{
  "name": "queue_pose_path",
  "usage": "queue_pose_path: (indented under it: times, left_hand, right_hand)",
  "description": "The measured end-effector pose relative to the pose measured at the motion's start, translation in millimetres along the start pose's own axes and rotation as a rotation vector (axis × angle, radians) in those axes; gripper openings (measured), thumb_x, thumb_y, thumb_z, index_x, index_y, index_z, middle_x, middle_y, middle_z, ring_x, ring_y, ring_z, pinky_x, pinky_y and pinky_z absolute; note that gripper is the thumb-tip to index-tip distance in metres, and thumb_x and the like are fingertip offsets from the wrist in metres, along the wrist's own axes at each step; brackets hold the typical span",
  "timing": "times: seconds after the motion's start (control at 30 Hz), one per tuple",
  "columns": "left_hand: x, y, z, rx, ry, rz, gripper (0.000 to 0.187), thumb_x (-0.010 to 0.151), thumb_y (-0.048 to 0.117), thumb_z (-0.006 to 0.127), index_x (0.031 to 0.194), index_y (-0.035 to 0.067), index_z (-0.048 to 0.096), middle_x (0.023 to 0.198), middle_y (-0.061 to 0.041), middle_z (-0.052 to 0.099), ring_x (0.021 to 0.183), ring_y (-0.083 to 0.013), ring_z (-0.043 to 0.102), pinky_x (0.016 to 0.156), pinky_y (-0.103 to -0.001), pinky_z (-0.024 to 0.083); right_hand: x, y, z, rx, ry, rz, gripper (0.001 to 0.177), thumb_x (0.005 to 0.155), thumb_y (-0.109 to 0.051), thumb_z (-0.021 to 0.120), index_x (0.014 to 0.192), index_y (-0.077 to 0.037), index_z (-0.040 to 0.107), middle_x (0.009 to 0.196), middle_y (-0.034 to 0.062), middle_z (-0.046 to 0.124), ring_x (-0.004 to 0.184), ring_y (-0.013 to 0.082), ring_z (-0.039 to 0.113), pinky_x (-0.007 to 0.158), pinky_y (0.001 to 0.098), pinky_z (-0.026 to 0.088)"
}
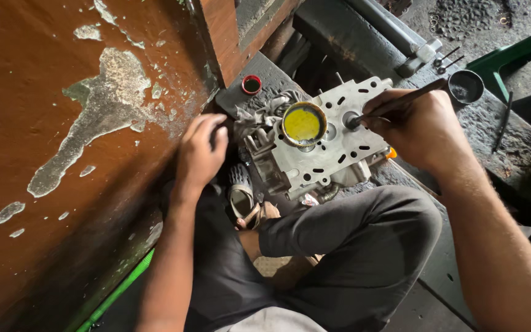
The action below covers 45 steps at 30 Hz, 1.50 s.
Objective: The person cleans a metal engine component using a metal rod and a rag. They repeatedly insert the rod into a circular opening filled with yellow liquid, then wipe the surface and the rod with a cloth. The person also wipes the surrounding area of the engine part.
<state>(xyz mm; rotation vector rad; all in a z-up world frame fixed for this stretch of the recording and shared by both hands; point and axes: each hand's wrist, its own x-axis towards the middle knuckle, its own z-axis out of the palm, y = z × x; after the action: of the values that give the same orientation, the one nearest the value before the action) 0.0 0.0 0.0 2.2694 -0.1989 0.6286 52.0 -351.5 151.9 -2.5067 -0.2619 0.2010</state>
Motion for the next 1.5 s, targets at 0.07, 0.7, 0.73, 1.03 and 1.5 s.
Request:
queue_pose_path:
  times: [0.07,0.7,0.73,1.03,1.5]
  left_hand:
    - [-40,-25,-2,-0.05,0.018,-0.236,0.02,0.099,0.011,0.063,0.116,0.001,0.07,0.11,-0.014,0.071,0.091,-0.0226,0.07,0.081,-0.033,0.056]
    - [-90,-14,34,-1.686,0.353,-0.883,0.023,0.096,0.024,0.061,0.113,0.008,0.065,0.091,-0.006,0.066,0.081,-0.0221,0.064,0.077,-0.04,0.054]
    - [-86,-8,30,-1.704,0.366,-0.863,0.022,0.097,0.023,0.06,0.112,0.007,0.065,0.09,-0.006,0.065,0.081,-0.0226,0.063,0.077,-0.041,0.054]
    - [-92,26,4,-1.577,0.305,-0.633,0.02,0.099,0.021,0.059,0.112,0.008,0.065,0.089,-0.005,0.063,0.081,-0.0201,0.06,0.074,-0.038,0.049]
    - [-71,-5,62,-1.596,0.322,-0.891,0.019,0.097,0.026,0.062,0.109,0.012,0.066,0.087,-0.001,0.066,0.076,-0.0169,0.061,0.065,-0.034,0.048]
  right_hand:
    - [-1,-3,2,-0.011,0.005,0.013,0.013,0.087,-0.009,0.079,0.101,-0.007,0.078,0.09,0.0062,0.079,0.08,0.0127,0.075,0.077,0.0298,0.061]
    - [-3,17,16,0.065,0.201,-0.066,0.018,0.082,-0.013,0.086,0.096,-0.005,0.078,0.083,0.0055,0.077,0.073,0.0112,0.07,0.068,0.0293,0.055]
    - [-2,17,13,0.054,0.184,-0.035,0.019,0.082,-0.015,0.087,0.095,-0.005,0.078,0.082,0.0063,0.077,0.072,0.0124,0.07,0.068,0.0304,0.056]
    - [11,1,5,-0.105,0.108,-0.133,0.021,0.076,-0.016,0.088,0.09,-0.005,0.077,0.079,0.0104,0.075,0.067,0.0218,0.072,0.067,0.0367,0.058]
    - [3,19,14,0.031,0.277,-0.15,0.022,0.078,-0.017,0.086,0.085,-0.003,0.072,0.077,0.0121,0.073,0.07,0.0252,0.072,0.068,0.0369,0.055]
